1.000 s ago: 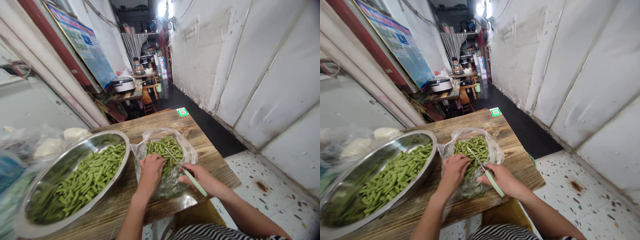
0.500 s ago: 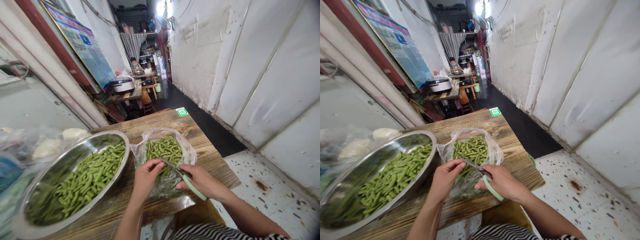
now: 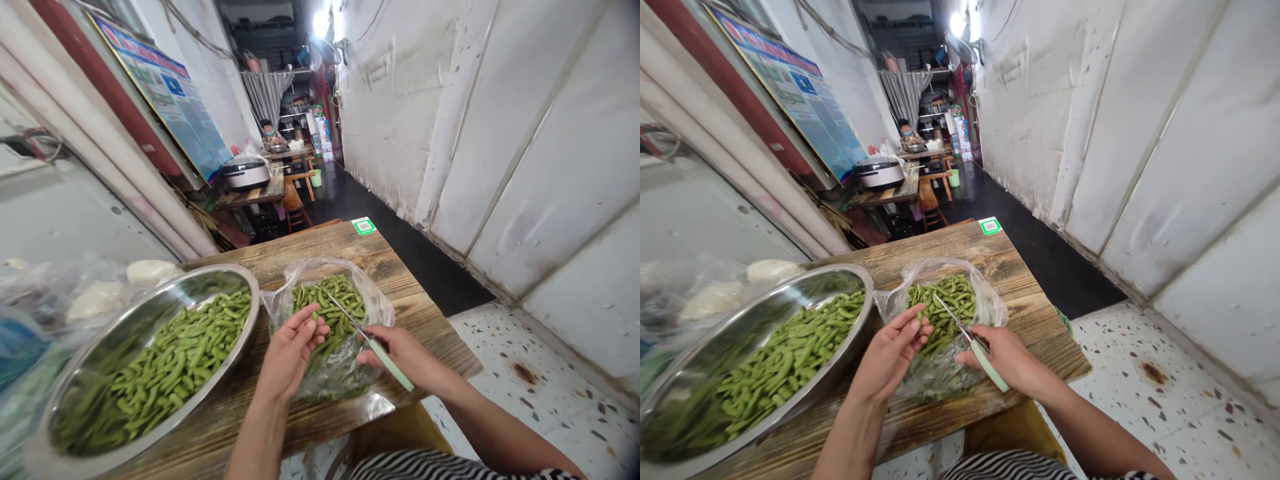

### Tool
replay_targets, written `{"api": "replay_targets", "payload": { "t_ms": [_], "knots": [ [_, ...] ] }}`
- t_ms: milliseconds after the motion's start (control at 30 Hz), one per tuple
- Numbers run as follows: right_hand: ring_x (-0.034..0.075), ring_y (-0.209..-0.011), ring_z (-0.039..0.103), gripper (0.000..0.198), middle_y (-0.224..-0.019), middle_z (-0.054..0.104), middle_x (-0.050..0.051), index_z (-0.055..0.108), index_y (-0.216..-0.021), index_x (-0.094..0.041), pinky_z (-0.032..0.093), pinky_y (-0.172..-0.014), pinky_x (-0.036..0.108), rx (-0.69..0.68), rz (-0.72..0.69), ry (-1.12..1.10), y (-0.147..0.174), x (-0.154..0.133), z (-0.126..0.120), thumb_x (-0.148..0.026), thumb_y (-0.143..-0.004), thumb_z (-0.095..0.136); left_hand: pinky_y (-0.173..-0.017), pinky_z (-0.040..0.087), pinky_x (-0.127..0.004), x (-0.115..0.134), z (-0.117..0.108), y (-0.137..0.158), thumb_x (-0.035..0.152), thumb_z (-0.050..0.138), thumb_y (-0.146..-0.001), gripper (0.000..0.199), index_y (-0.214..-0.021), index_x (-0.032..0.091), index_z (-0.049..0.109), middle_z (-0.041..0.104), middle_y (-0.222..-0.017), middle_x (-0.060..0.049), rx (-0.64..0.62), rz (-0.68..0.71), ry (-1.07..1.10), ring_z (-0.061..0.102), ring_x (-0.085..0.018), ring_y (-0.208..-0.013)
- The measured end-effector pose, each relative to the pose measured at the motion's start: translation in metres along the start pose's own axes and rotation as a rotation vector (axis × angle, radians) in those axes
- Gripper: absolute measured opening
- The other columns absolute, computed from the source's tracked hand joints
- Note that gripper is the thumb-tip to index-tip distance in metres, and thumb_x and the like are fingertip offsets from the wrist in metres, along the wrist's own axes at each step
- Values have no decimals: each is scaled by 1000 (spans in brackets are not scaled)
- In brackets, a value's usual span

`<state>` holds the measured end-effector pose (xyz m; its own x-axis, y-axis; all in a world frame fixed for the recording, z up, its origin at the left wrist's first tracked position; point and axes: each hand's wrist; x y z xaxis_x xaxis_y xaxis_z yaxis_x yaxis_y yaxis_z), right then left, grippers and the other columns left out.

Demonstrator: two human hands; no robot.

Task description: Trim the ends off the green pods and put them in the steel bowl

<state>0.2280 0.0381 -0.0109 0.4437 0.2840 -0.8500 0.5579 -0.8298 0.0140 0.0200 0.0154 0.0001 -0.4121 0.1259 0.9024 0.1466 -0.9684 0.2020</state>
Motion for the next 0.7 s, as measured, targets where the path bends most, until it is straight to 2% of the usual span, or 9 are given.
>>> {"api": "replay_targets", "payload": {
  "t_ms": [100,167,233,300,367,433,567,700],
  "knots": [
    [10,-58,45,38,-62,51,-4,61,-91,-16,33,-54,18,-20,0,-67,-1,-3,0,-52,-77,60,-73,47,-24,0,-1,-2,28,75,-65,27,-87,15,64,65,-80,-2,3,67,12,61,-13,-78],
    [10,-57,44,39,-61,49,-4,61,-93,-17,33,-54,18,-31,2,-99,-1,-6,0,-52,-78,59,-74,46,-21,-3,-3,-5,27,75,-64,25,-83,15,66,66,-82,-2,83,151,-19,60,-12,-81],
    [10,-57,44,39,-62,49,-4,60,-95,-17,34,-54,19,-43,1,-128,-1,-7,1,-52,-78,59,-66,44,-16,-5,-5,-7,25,79,-59,28,-81,14,68,65,-77,0,193,202,-15,57,-8,-73],
    [10,-59,45,40,-65,50,-4,59,-99,-17,35,-55,18,-65,-5,-138,-1,-9,2,-52,-79,58,-58,43,-14,-5,-6,-9,24,81,-54,31,-81,13,68,62,-67,2,257,189,66,54,-5,-62],
    [10,-62,45,42,-67,50,-3,58,-101,-17,35,-55,18,-87,-15,-122,0,-10,3,-52,-78,59,-56,44,-14,-5,-6,-10,24,82,-53,33,-80,14,67,61,-64,3,271,145,165,54,-5,-58],
    [10,-62,44,43,-68,49,-3,58,-103,-17,34,-55,18,-111,-23,-104,0,-11,4,-53,-78,58,-59,47,-16,-5,-6,-9,22,82,-53,31,-78,14,66,63,-67,1,273,110,214,59,-8,-63],
    [10,-63,44,46,-69,49,-3,57,-104,-16,35,-56,19,-147,-28,-95,-1,-16,4,-54,-79,57,-62,50,-18,-9,-2,-6,20,81,-53,29,-74,13,63,65,-69,-1,251,103,194,63,-10,-67],
    [11,-64,45,45,-71,51,-3,57,-98,-16,35,-58,19,-152,-38,-48,-3,-21,3,-56,-78,57,-62,50,-21,-12,4,-3,23,81,-53,30,-74,12,62,66,-68,-1,229,126,134,64,-11,-66]
  ]
}}
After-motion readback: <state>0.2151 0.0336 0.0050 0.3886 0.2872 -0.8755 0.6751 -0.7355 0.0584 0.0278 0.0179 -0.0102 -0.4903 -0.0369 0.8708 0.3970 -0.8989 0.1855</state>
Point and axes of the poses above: each hand's wrist, its own y-axis away from the middle knuckle, its own z-axis out of the palm, x = y × z
